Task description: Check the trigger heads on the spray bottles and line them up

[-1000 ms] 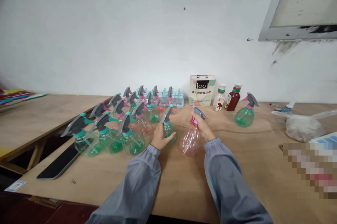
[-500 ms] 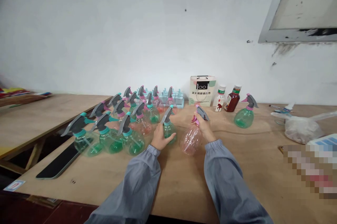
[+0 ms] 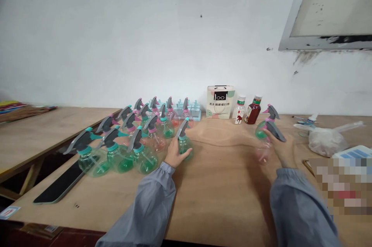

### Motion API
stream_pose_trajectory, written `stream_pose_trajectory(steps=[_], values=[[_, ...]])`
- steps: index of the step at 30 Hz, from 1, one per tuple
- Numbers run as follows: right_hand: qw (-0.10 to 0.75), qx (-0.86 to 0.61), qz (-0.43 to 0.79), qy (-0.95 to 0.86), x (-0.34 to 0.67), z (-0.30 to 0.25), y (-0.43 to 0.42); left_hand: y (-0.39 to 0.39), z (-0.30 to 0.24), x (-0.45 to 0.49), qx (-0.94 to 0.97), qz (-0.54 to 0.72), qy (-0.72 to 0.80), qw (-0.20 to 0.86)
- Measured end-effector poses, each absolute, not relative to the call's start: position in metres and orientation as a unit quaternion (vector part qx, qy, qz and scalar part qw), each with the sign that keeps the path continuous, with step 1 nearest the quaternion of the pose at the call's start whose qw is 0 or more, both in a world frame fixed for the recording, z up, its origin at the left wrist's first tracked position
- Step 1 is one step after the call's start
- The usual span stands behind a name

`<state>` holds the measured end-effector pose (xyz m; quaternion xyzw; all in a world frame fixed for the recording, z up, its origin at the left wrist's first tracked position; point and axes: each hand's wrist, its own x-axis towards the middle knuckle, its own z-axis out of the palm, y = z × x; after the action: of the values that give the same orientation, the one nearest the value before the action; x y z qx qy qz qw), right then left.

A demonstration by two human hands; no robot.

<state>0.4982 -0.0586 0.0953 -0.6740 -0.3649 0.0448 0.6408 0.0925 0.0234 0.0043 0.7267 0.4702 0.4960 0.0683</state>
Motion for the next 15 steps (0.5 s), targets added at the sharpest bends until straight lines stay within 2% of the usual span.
stream_pose_trajectory(steps=[2, 7, 15], values=[[0.624, -0.707, 0.011, -0.333, 0.526, 0.090, -0.065, 0.024, 0.003, 0.092, 0.726, 0.499, 0.469, 0.070], [0.655, -0.673, -0.010, -0.343, 0.564, 0.074, -0.063, 0.024, 0.005, 0.091, 0.739, 0.486, 0.463, 0.059], [0.665, -0.655, 0.022, -0.358, 0.570, 0.059, -0.067, 0.024, 0.005, 0.089, 0.755, 0.470, 0.455, 0.050]])
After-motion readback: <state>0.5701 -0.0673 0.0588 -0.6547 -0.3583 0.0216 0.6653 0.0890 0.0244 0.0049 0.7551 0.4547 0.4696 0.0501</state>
